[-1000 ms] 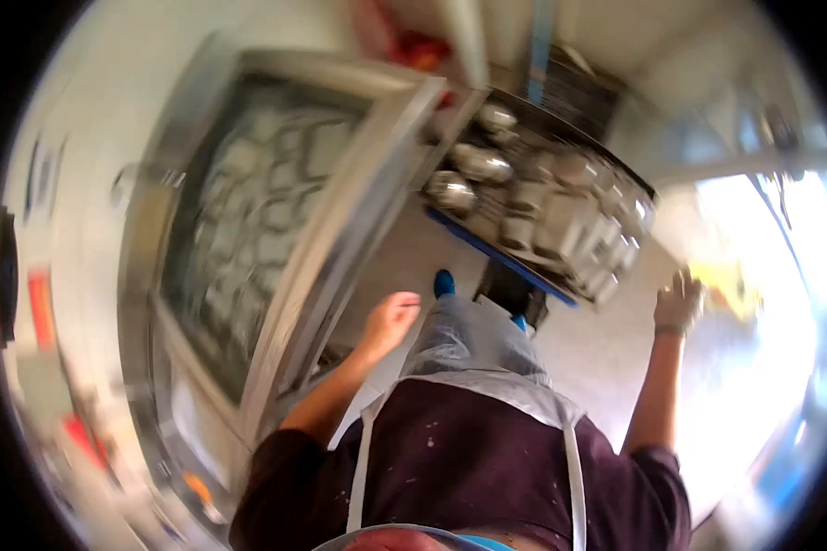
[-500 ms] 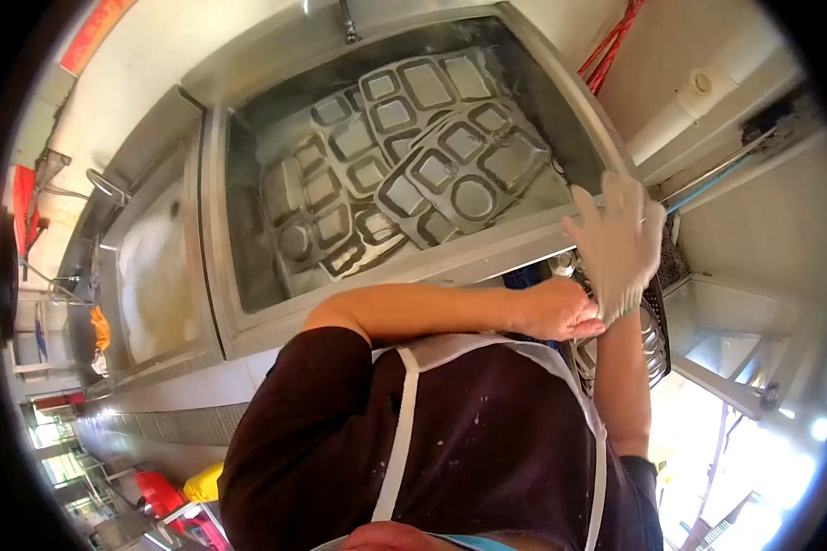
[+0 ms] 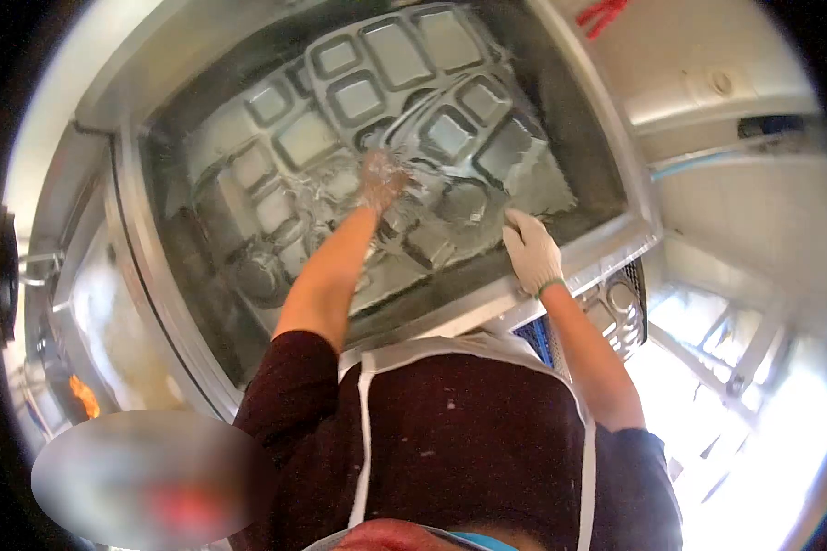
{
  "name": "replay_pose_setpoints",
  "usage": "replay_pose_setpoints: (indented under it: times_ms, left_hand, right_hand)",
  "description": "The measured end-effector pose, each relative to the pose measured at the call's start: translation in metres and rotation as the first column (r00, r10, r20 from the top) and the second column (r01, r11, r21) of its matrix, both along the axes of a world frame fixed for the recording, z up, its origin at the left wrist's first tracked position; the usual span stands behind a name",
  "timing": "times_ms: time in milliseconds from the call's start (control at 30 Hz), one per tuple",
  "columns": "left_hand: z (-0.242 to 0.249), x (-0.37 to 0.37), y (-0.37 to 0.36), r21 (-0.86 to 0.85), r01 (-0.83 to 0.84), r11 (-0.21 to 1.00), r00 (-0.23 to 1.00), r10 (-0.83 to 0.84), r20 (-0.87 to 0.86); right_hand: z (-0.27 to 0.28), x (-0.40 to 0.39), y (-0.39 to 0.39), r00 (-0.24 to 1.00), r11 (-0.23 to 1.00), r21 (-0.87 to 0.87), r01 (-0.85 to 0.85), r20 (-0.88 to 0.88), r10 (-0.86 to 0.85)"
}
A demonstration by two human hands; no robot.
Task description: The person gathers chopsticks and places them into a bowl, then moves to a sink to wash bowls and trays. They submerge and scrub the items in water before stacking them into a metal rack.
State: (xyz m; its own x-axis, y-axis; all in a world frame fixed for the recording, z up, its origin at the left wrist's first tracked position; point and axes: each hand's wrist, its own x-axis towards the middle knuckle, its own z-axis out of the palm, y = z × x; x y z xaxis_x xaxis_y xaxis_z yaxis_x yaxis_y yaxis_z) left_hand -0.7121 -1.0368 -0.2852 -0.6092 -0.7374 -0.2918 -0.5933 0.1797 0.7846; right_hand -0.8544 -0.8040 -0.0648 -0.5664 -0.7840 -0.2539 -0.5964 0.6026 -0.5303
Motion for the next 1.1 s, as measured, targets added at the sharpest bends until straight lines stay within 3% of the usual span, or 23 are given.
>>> replay_pose_setpoints:
  times_ms: [67,167,200,233,300,433,467,500,533,567,600,633,700,733,767,833,867,900,967,1000,1033,1067,1100]
  left_hand:
    - [0.005,-0.003,0.003,0.062,-0.031,0.998,0.988,0.021,0.152]
    - [0.030,-0.011,0.016,-0.010,-0.141,0.990,0.940,0.137,0.313]
    - [0.024,-0.014,0.019,0.004,-0.193,0.981,0.926,0.181,0.330]
    - [-0.009,-0.011,0.023,0.146,-0.306,0.941,0.918,0.250,0.308]
    - [-0.042,-0.005,0.035,0.248,-0.284,0.926,0.883,0.152,0.445]
    - [0.059,0.025,0.041,0.301,-0.121,0.946,0.860,-0.051,0.507]
    - [0.051,0.044,0.048,-0.024,0.027,0.999,0.940,-0.018,0.341]
    - [0.061,0.049,0.041,-0.123,0.007,0.992,0.894,0.049,0.445]
    - [0.120,0.067,0.033,-0.147,-0.134,0.980,0.950,0.170,0.262]
    - [0.169,0.070,0.022,-0.239,-0.173,0.956,0.920,0.243,0.307]
    - [0.205,0.077,0.012,-0.161,-0.235,0.958,0.942,0.266,0.206]
    - [0.211,0.085,0.006,-0.162,-0.388,0.907,0.909,0.406,0.092]
    - [0.277,0.095,0.003,-0.050,-0.513,0.857,0.858,0.514,0.014]
    - [0.289,0.107,0.004,-0.172,-0.515,0.840,0.857,0.505,-0.100]
    - [0.301,0.117,0.007,-0.294,-0.519,0.803,0.854,0.475,-0.211]
    - [0.362,0.126,0.036,-0.551,-0.435,0.712,0.888,0.440,-0.133]
    - [0.379,0.135,0.049,-0.625,-0.438,0.646,0.898,0.353,-0.264]
    - [0.408,0.136,0.069,-0.675,-0.432,0.599,0.896,0.373,-0.242]
    - [0.434,0.169,0.092,-0.758,-0.508,0.409,0.851,0.374,-0.369]
    - [0.453,0.178,0.112,-0.789,-0.545,0.284,0.747,0.592,-0.303]
    - [0.468,0.183,0.127,-0.849,-0.519,0.095,0.637,0.705,-0.311]
    - [0.478,0.186,0.138,-0.720,-0.692,0.059,0.521,0.731,-0.441]
    - [0.478,0.219,0.147,-0.580,-0.809,0.096,0.469,0.701,-0.538]
  right_hand:
    - [0.002,0.011,-0.006,0.990,0.991,0.110,-0.070,-0.113,0.083]
    - [-0.002,0.011,-0.008,0.999,0.996,0.082,-0.030,-0.009,0.031]
    - [-0.003,0.009,-0.008,0.999,0.994,0.103,-0.031,-0.017,0.033]
    - [-0.001,0.009,-0.008,0.999,0.992,0.119,-0.032,-0.027,0.035]
    - [0.000,0.009,-0.009,0.999,0.988,0.148,-0.043,-0.026,0.048]
    - [0.005,0.009,-0.010,0.996,0.983,0.164,-0.083,-0.005,0.085]
    - [0.005,0.006,-0.009,0.996,0.984,0.158,-0.086,-0.007,0.088]
    - [0.005,0.004,-0.009,0.997,0.986,0.152,-0.074,0.006,0.074]
    - [0.004,0.001,-0.007,0.998,0.987,0.145,-0.069,0.009,0.068]
    - [0.001,-0.002,-0.008,0.997,0.989,0.132,-0.074,0.016,0.072]
    - [-0.001,-0.005,-0.008,0.996,0.990,0.116,-0.087,0.027,0.084]
    - [0.000,-0.009,-0.009,0.997,0.992,0.107,-0.061,0.057,0.055]
    - [-0.002,-0.023,-0.016,0.990,0.993,0.081,-0.089,0.113,0.079]
    - [-0.003,-0.031,-0.018,0.985,0.992,0.071,-0.107,0.143,0.096]
    - [-0.013,-0.038,-0.022,0.971,0.995,-0.066,-0.082,0.218,0.094]
    - [-0.028,-0.053,-0.034,0.967,0.958,-0.236,-0.163,0.152,0.202]
    - [-0.031,-0.063,-0.040,0.965,0.930,-0.311,-0.195,0.107,0.238]
    - [-0.020,-0.071,-0.050,0.959,0.920,-0.312,-0.239,0.071,0.273]
    - [-0.028,-0.090,-0.067,0.963,0.918,-0.325,-0.229,0.060,0.261]
    - [-0.042,-0.103,-0.076,0.979,0.973,-0.183,-0.138,0.121,0.162]
    - [-0.061,-0.113,-0.090,0.984,0.998,-0.034,-0.054,0.165,0.059]
    - [-0.102,-0.128,-0.102,0.864,0.868,0.312,-0.385,-0.208,0.458]
    - [-0.139,-0.135,-0.111,0.451,0.560,0.691,-0.457,-0.363,0.815]
